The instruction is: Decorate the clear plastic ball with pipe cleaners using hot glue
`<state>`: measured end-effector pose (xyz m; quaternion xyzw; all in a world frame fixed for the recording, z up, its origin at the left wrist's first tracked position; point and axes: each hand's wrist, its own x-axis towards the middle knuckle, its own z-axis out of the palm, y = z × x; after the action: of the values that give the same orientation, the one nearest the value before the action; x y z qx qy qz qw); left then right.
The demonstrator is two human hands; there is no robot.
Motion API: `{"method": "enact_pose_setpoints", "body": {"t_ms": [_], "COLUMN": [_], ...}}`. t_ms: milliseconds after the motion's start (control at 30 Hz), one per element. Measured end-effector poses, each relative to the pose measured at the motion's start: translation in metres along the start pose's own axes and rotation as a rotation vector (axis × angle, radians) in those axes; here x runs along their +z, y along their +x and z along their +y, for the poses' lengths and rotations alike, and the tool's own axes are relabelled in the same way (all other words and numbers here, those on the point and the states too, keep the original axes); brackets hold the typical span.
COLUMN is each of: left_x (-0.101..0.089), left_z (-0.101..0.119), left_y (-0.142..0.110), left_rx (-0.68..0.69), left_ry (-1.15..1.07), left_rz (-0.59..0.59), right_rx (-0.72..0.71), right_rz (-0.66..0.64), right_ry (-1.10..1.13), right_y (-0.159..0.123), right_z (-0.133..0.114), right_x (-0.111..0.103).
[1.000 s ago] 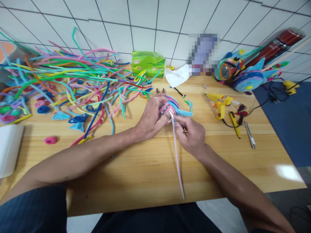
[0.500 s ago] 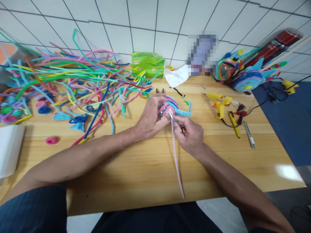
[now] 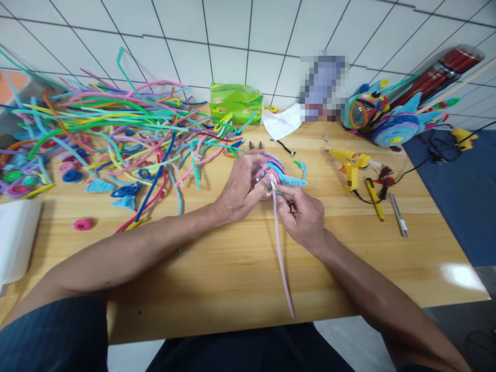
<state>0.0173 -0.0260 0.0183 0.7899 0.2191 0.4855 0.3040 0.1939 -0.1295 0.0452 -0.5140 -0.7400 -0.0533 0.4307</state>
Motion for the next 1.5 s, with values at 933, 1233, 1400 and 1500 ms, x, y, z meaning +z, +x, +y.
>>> {"method": "enact_pose_setpoints", "body": {"t_ms": [933,1233,1400,1500], "left_x": [-0.022,-0.021,-0.018,-0.017], "left_z": [-0.003,-0.003,-0.005,-0.005], "left_y": [0.01,0.012,0.01,0.008], "left_rx": [-0.066,-0.01,-0.008,-0.009], "left_ry": [-0.001,-0.021,-0.044,-0.047], "left_rz": [-0.158,-0.146,-0.134,-0.133], "right_rx": [0.101,0.313,0.158,0.077], "right_rz": [0.112,-0.126,-0.06,-0.012], "right_ry": [0.025,-0.275,-0.338,-0.232], "right_y": [-0.001,0.002,0.005,0.013], "right_z": [0.012,0.079,0.067,0.023], "right_x": [-0.039,-0.033,-0.04,-0.05]}}
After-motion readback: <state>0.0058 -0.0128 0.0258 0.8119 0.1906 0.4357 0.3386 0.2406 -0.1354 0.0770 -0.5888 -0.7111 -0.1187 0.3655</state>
